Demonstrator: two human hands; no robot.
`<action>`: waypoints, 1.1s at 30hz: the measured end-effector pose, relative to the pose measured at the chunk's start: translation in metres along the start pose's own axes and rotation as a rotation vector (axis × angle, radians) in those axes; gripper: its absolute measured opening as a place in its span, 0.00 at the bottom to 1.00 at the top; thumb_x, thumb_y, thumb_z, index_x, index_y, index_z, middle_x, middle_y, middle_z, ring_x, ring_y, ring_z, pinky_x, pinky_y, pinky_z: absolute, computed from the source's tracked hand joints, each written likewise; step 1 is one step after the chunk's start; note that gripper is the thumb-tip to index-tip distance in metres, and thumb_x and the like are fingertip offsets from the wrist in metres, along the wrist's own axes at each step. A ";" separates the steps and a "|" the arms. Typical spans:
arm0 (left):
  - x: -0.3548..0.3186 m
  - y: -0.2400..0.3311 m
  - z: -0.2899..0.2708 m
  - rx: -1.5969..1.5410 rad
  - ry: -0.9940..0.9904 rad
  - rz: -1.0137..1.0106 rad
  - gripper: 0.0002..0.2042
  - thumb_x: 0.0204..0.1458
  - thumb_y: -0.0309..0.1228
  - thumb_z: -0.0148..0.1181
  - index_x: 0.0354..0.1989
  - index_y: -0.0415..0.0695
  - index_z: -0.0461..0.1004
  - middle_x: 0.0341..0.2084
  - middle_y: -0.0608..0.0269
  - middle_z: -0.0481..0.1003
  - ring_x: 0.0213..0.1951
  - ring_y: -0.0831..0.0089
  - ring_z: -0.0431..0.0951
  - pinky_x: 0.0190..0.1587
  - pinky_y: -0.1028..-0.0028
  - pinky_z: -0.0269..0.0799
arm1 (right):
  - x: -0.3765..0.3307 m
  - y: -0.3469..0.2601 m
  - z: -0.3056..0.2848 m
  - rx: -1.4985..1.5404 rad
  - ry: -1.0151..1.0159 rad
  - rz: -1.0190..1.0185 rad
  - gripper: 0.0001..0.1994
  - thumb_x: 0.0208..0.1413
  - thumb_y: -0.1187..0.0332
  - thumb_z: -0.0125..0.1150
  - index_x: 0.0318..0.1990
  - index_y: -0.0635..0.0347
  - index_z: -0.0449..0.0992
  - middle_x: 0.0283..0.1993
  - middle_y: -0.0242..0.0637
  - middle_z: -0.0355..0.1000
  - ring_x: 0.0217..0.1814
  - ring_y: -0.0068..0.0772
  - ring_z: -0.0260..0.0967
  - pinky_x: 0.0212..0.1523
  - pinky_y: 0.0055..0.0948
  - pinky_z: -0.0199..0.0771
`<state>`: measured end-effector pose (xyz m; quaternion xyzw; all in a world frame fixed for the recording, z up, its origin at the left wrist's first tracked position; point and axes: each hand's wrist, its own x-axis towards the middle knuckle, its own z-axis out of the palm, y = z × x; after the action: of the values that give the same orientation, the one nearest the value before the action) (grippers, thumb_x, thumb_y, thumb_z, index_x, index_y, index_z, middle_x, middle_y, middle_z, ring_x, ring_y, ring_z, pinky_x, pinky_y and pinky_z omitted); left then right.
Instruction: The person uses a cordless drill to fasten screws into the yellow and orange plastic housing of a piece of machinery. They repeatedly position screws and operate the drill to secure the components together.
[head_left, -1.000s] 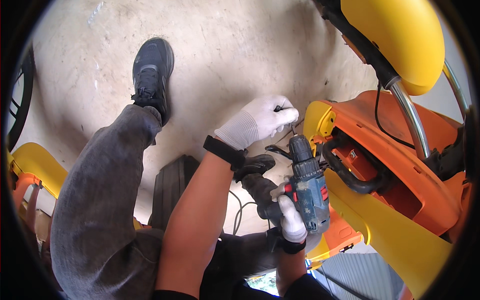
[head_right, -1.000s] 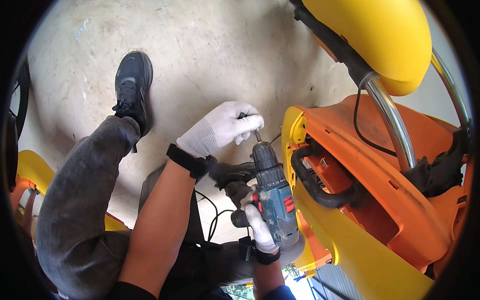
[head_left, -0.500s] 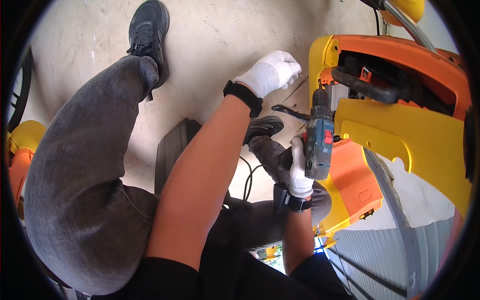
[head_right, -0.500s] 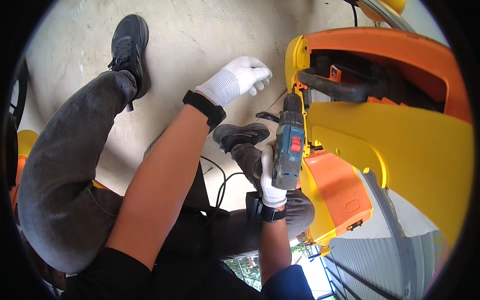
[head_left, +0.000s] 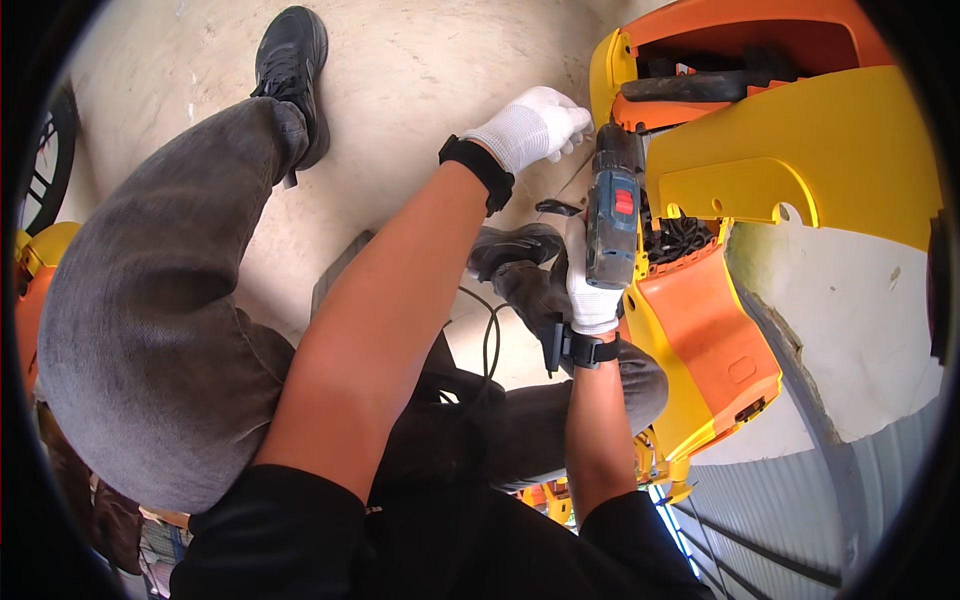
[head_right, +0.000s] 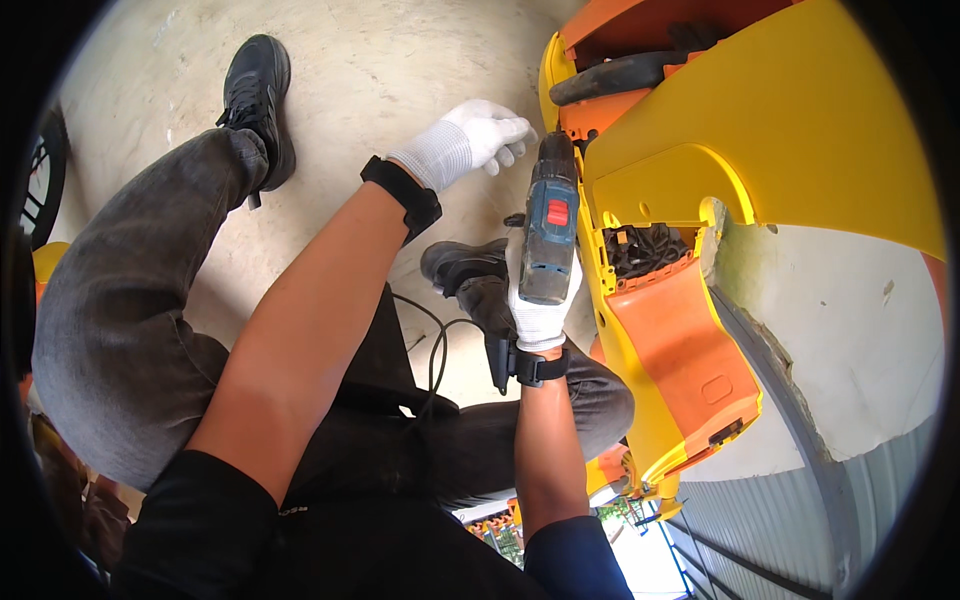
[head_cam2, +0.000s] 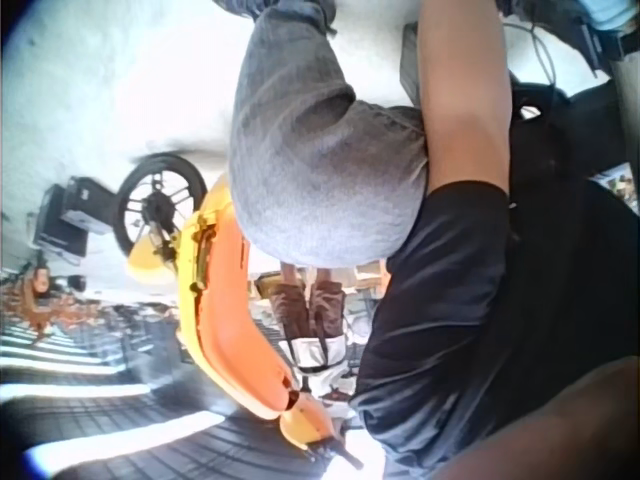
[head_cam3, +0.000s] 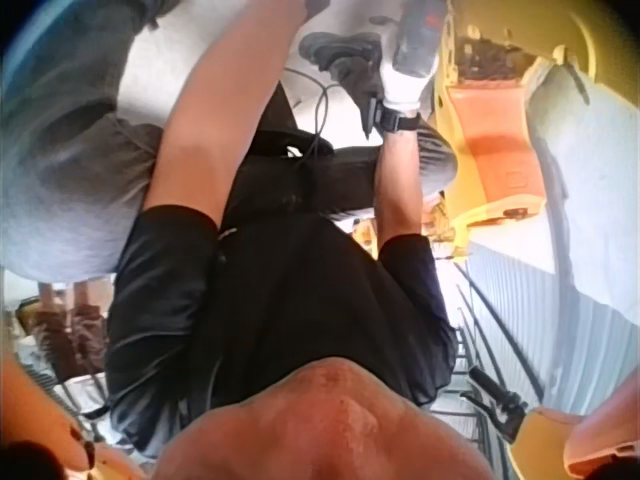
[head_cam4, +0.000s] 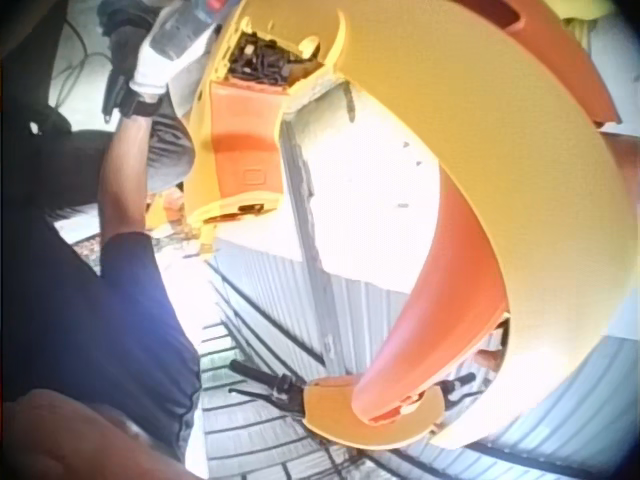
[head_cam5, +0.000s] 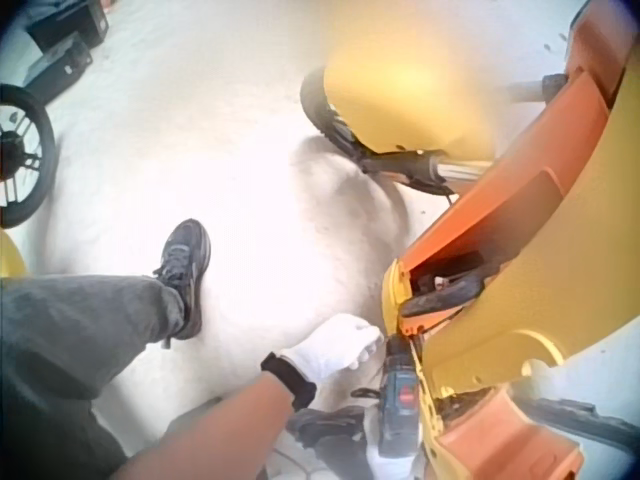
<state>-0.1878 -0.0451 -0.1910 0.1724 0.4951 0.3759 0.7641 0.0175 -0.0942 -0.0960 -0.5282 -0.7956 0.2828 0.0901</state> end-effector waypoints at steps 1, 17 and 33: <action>0.001 0.000 0.002 -0.004 -0.011 0.012 0.19 0.63 0.41 0.48 0.45 0.36 0.77 0.34 0.61 0.78 0.33 0.75 0.76 0.35 0.76 0.75 | 0.002 -0.002 -0.003 -0.002 -0.023 0.016 0.14 0.53 0.71 0.68 0.48 0.60 0.77 0.43 0.40 0.77 0.44 0.42 0.75 0.48 0.37 0.72; 0.002 0.011 0.007 0.111 -0.079 -0.017 0.24 0.61 0.46 0.52 0.46 0.32 0.77 0.32 0.55 0.79 0.29 0.73 0.77 0.35 0.76 0.75 | 0.049 -0.013 -0.055 0.053 -0.356 0.170 0.16 0.50 0.70 0.67 0.47 0.60 0.74 0.36 0.37 0.77 0.35 0.35 0.75 0.38 0.29 0.75; 0.005 0.015 0.021 0.043 0.000 -0.129 0.27 0.58 0.55 0.51 0.28 0.38 0.76 0.20 0.64 0.73 0.22 0.77 0.71 0.29 0.75 0.70 | 0.028 -0.010 -0.026 0.119 -0.182 -0.017 0.11 0.53 0.73 0.64 0.44 0.62 0.75 0.38 0.40 0.77 0.38 0.36 0.75 0.39 0.31 0.74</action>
<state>-0.1743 -0.0297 -0.1753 0.1564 0.5131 0.3153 0.7828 0.0094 -0.0625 -0.0740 -0.4873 -0.7866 0.3757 0.0512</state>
